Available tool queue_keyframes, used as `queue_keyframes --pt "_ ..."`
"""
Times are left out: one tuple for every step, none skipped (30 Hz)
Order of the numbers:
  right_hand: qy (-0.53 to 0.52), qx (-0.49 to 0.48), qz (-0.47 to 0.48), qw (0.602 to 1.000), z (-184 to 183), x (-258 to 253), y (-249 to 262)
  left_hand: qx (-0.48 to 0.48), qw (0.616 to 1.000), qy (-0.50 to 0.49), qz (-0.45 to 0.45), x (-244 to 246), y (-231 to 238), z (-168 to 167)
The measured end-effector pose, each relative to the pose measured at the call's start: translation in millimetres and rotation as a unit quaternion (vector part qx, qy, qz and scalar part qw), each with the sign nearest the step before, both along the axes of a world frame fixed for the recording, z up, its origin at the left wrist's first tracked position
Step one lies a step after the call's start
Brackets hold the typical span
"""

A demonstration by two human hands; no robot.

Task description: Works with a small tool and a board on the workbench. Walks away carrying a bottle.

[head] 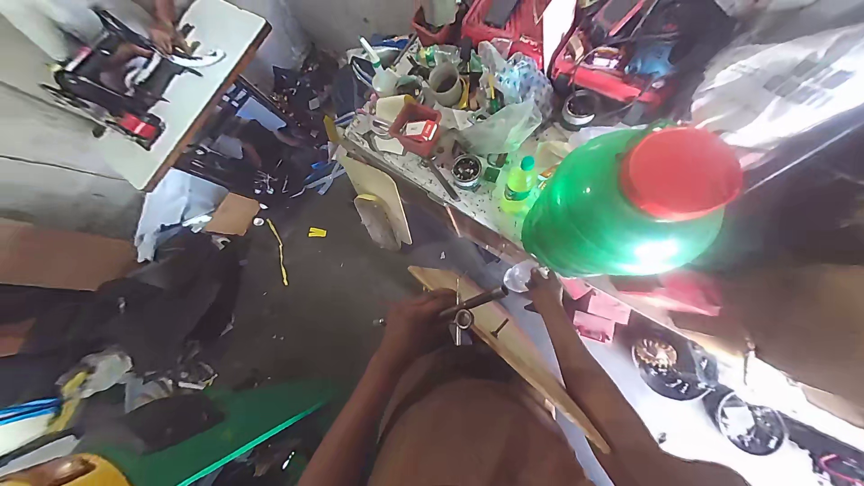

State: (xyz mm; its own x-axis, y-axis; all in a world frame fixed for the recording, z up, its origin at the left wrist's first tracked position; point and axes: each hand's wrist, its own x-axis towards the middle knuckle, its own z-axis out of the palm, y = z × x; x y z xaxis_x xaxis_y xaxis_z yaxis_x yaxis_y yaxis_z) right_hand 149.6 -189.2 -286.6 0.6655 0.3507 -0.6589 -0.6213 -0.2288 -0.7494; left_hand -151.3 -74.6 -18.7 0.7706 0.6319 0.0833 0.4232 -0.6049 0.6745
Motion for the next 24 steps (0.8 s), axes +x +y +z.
queue_keyframes --pt "-0.004 -0.002 0.005 1.0 2.0 -1.0 -1.5 0.001 1.0 -0.003 -0.003 -0.4 -0.6 -0.1" --pt "-0.009 -0.002 0.013 1.0 4.6 -1.5 -2.2 0.002 1.0 -0.006 -0.003 -0.3 -0.7 0.3" --pt "-0.014 0.001 0.018 1.0 6.0 -2.0 -2.5 0.005 1.0 -0.008 -0.004 -0.1 -0.3 0.9" --pt "-0.017 0.002 0.02 1.0 5.6 -2.7 -2.8 0.008 1.0 -0.008 -0.004 -0.1 -0.1 1.5" --pt "-0.018 0.0 0.021 1.0 4.8 -3.2 -2.9 0.01 1.0 -0.006 -0.004 -0.1 0.0 2.4" --pt "-0.021 -0.004 0.021 1.0 4.5 -3.6 -2.7 0.011 1.0 -0.003 -0.004 0.1 -0.1 3.2" --pt "-0.022 -0.007 0.019 1.0 4.5 -3.6 -2.0 0.012 1.0 0.001 -0.004 0.3 0.1 3.9" --pt "-0.02 -0.007 0.018 1.0 4.8 -3.6 -1.2 0.014 1.0 0.002 -0.005 0.5 0.4 4.4" --pt "-0.018 -0.006 0.017 1.0 5.8 -3.5 -0.6 0.015 1.0 0.002 -0.007 0.6 0.7 4.6" --pt "-0.018 -0.004 0.016 1.0 6.3 -3.5 -0.2 0.017 1.0 0.002 -0.007 0.4 0.7 4.6" --pt "-0.015 -0.004 0.014 1.0 6.4 -3.5 0.0 0.017 1.0 0.001 -0.007 0.0 0.9 4.3" --pt "-0.013 -0.007 0.012 1.0 6.6 -3.4 -0.1 0.017 1.0 0.001 -0.008 -0.1 0.9 3.9" --pt "-0.012 -0.01 0.013 1.0 6.7 -3.3 -0.1 0.017 1.0 -0.001 -0.009 -0.3 0.8 3.8" --pt "-0.011 -0.011 0.015 1.0 6.6 -3.2 0.3 0.016 1.0 -0.001 -0.011 -0.7 1.1 3.6" --pt "-0.012 -0.012 0.018 1.0 7.5 -3.1 0.5 0.013 1.0 -0.003 -0.013 -1.0 1.5 3.6" --pt "-0.012 -0.011 0.019 1.0 8.9 -3.2 0.2 0.01 1.0 -0.003 -0.014 -1.3 1.4 3.5" --pt "-0.013 -0.009 0.019 1.0 9.5 -2.9 0.6 0.009 1.0 -0.006 -0.015 -1.2 1.6 3.3" --pt "-0.014 -0.007 0.018 1.0 9.4 -3.0 0.3 0.01 1.0 -0.008 -0.015 -1.2 1.6 2.9" --pt "-0.014 -0.003 0.018 1.0 9.2 -2.9 -0.7 0.011 1.0 -0.008 -0.014 -1.5 1.0 2.2" --pt "-0.015 -0.001 0.017 1.0 9.2 -3.1 -1.3 0.01 1.0 -0.009 -0.013 -2.0 0.4 1.7" --pt "-0.015 0.0 0.016 1.0 9.0 -3.3 -1.0 0.01 1.0 -0.011 -0.013 -2.6 0.5 1.4" --pt "-0.016 0.001 0.016 1.0 8.4 -3.3 0.0 0.01 1.0 -0.011 -0.012 -3.0 1.1 1.3" --pt "-0.018 0.0 0.016 1.0 7.4 -3.6 -0.1 0.009 1.0 -0.012 -0.012 -3.5 1.1 1.2" --pt "-0.018 0.001 0.017 1.0 6.4 -3.9 -0.3 0.009 1.0 -0.016 -0.013 -4.0 1.1 0.8"
